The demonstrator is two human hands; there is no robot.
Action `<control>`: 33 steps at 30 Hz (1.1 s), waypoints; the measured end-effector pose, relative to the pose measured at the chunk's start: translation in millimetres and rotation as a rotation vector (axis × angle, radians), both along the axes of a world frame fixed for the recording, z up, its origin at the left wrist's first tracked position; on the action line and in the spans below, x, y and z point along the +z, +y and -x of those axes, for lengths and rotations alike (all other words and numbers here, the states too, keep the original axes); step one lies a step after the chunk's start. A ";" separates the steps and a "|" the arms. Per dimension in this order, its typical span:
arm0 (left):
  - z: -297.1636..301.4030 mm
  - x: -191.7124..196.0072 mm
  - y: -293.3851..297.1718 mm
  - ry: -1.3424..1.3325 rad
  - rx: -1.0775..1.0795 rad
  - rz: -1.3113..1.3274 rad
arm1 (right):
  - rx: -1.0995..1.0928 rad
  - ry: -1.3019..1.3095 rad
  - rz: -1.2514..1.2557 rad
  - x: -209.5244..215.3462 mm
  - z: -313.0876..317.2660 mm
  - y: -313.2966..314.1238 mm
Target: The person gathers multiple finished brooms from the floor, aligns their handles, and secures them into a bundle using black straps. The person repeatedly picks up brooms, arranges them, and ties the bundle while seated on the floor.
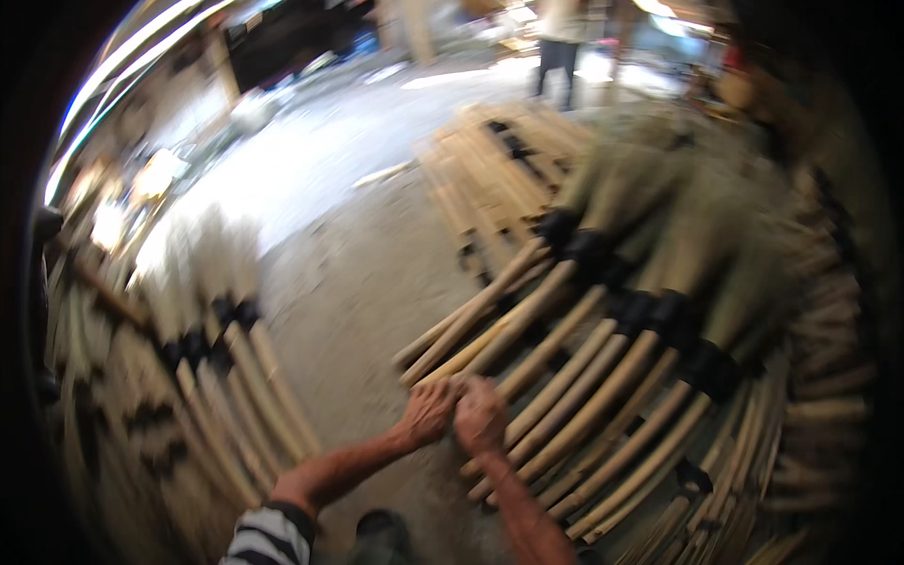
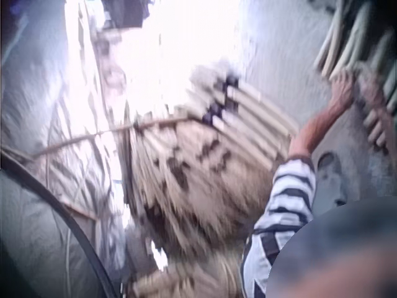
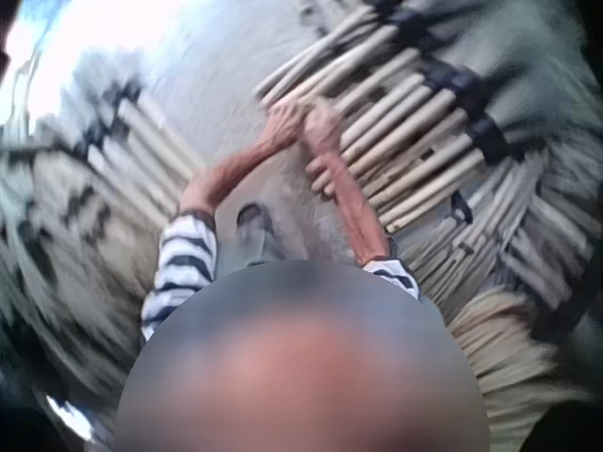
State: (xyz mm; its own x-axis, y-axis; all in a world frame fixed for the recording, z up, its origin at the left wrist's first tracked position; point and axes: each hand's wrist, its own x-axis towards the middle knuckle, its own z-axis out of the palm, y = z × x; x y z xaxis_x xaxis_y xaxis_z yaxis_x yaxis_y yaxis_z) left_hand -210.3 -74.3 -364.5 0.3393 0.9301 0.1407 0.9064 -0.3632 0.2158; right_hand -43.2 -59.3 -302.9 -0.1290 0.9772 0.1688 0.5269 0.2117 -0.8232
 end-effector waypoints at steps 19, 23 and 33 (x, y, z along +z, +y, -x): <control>359.6 -25.5 -124.5 -0.044 1.682 0.354 | 0.402 -0.561 -0.056 -59.4 -8.3 0.2; 372.6 -39.2 -86.2 -0.421 1.560 0.260 | 0.241 -0.695 0.044 -38.6 -38.0 2.6; 101.0 52.4 -124.5 -1.791 1.209 0.154 | 0.915 -0.033 0.647 22.0 82.7 -83.7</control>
State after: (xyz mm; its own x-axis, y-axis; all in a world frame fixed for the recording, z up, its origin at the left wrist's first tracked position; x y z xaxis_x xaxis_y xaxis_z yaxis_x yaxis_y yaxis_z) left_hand -311.3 -198.8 -312.1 -0.6369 0.5656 -0.5239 -0.5279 0.1753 0.8310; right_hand -125.8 -143.0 -280.8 -0.8387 0.4149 -0.3528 0.4152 0.0679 -0.9072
